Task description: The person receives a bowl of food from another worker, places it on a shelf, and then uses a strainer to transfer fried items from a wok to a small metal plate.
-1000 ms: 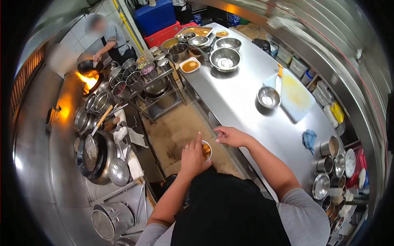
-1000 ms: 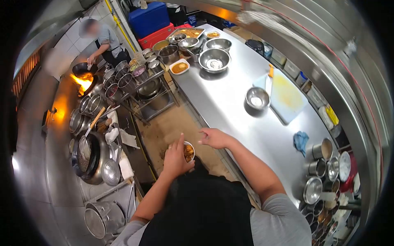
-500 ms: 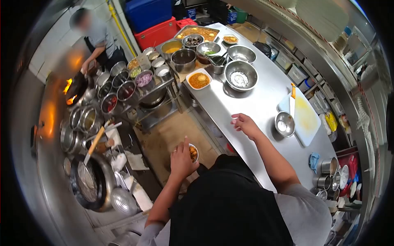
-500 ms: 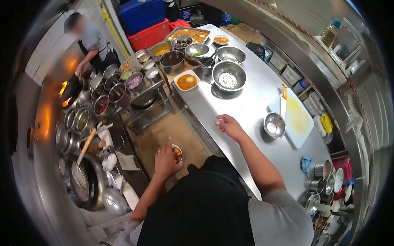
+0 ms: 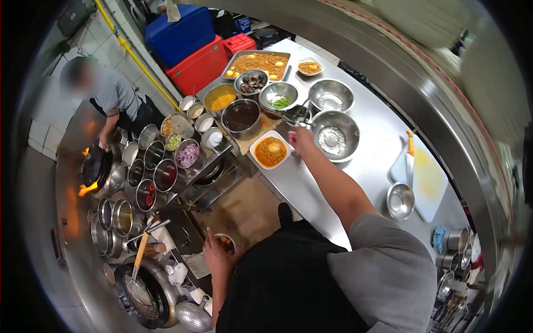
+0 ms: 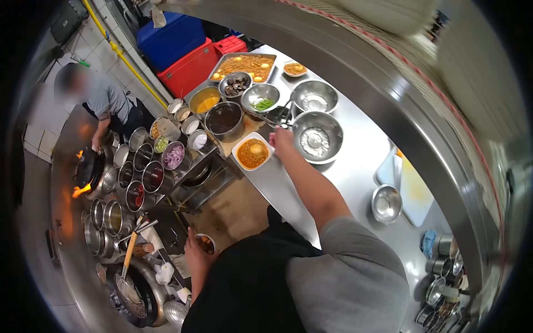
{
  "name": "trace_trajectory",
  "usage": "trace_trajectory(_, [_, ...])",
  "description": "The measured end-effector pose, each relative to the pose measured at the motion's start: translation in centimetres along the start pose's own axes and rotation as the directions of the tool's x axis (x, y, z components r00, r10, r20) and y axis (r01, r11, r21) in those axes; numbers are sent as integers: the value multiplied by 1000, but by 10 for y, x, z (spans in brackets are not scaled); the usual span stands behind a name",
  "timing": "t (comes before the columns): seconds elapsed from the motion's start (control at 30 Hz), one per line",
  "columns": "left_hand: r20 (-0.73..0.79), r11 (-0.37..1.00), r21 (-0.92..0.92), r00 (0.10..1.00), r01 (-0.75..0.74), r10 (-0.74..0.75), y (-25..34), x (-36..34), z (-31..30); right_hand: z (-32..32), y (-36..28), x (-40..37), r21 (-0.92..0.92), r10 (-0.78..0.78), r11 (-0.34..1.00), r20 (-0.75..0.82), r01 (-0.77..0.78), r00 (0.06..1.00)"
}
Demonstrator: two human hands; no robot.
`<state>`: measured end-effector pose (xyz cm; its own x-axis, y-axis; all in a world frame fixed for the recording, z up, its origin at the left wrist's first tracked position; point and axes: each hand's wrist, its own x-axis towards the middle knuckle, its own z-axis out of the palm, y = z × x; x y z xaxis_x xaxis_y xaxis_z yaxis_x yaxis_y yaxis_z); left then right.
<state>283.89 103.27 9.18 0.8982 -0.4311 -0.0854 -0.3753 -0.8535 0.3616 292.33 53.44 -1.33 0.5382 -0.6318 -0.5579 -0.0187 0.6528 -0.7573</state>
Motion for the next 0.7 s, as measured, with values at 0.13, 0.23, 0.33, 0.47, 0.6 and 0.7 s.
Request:
trace_trajectory(0.13, [-122, 995, 73, 991, 68, -59, -17, 21, -9, 10, 5, 37, 308, 56, 951, -269, 31, 962])
trace_trajectory(0.23, [-145, 994, 38, 985, 99, -92, -20, 42, -14, 14, -9, 46, 293, 31, 953, -342, 75, 939])
trace_trajectory(0.33, [-79, 996, -30, 993, 85, -87, -21, 57, -17, 9, -16, 70, 257, -88, 947, -368, 192, 926])
trace_trajectory(0.47, [-68, 999, -38, 997, -39, 36, -24, 98, -21, -20, -35, 110, 23, -127, 990, -236, 136, 963])
trace_trajectory(0.6, [-61, 985, 28, 983, -173, 174, -25, 126, -33, -18, -14, 89, -386, -260, 903, -141, 189, 955])
trace_trajectory(0.7, [-8, 986, 0, 986, -169, 169, -21, 140, -42, -19, 33, 60, -742, -318, 647, -51, 177, 947])
